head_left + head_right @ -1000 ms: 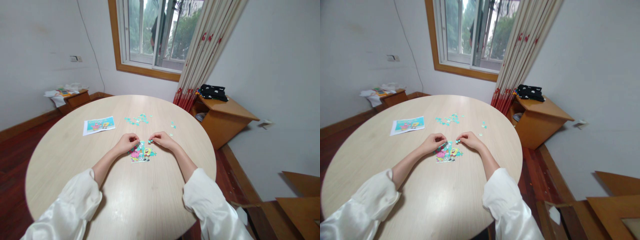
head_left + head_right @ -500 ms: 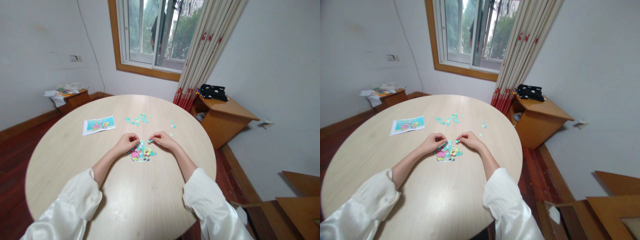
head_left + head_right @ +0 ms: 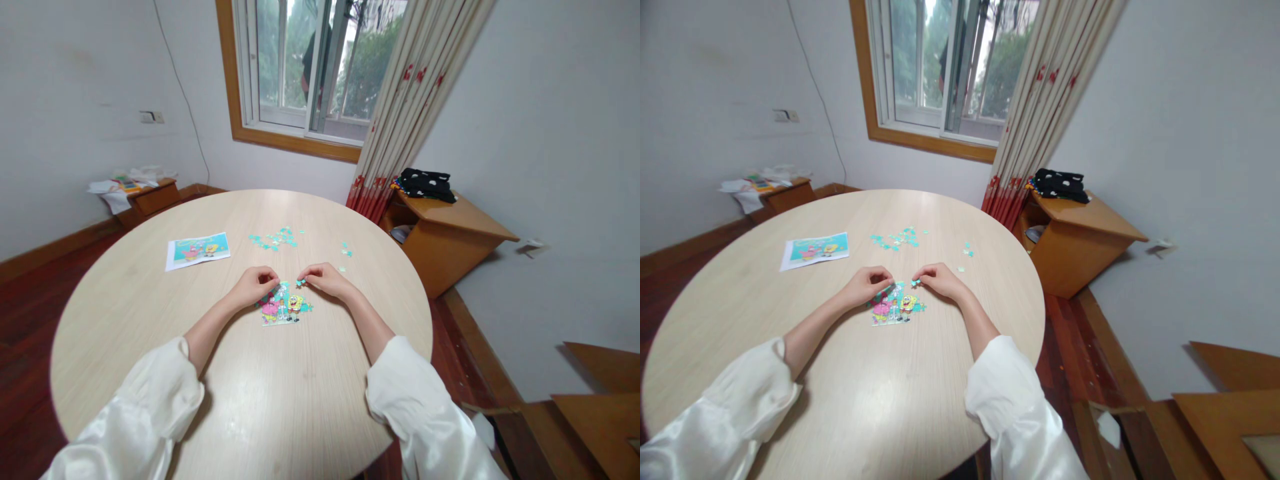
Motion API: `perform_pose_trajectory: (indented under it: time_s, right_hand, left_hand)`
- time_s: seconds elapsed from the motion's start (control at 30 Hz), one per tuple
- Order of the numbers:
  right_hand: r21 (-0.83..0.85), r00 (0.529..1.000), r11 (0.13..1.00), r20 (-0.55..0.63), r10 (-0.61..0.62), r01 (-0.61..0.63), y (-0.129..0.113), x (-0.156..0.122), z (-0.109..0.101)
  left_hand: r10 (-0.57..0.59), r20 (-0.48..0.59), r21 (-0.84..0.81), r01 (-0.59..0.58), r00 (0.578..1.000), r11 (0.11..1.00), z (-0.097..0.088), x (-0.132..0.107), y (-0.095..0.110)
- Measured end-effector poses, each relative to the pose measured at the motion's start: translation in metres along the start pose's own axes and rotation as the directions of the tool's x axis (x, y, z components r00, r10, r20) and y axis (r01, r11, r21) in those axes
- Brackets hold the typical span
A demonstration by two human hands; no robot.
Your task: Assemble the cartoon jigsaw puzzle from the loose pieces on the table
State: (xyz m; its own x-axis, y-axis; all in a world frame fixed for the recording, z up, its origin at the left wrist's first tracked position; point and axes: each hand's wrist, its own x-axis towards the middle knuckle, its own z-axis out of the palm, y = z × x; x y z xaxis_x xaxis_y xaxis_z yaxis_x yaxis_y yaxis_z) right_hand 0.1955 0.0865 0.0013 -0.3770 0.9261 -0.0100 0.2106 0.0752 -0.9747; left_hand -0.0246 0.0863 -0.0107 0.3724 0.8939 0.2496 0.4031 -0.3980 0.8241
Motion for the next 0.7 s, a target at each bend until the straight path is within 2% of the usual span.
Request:
perform_pose_trajectory:
  time_s: [0.43,0.53,0.6,0.7]
  right_hand:
    - [0.001,1.000,1.000,-0.005,-0.007,0.007,0.002,0.001,0.001]
    - [-0.025,0.987,0.998,-0.149,-0.065,0.062,0.001,0.003,0.004]
    - [-0.057,0.952,0.988,-0.265,-0.154,0.144,-0.004,0.004,0.008]
    - [-0.100,0.916,0.965,-0.304,-0.262,0.243,-0.014,0.002,0.014]
  left_hand:
    - [-0.012,-0.007,-0.017,0.012,1.000,1.000,0.000,0.000,0.003]
    - [-0.014,-0.071,-0.024,0.012,0.997,1.000,-0.001,-0.001,0.003]
    - [-0.015,-0.148,-0.028,0.010,0.989,1.000,-0.001,-0.002,0.005]
    - [-0.016,-0.178,-0.078,0.003,0.984,0.997,0.001,-0.005,0.011]
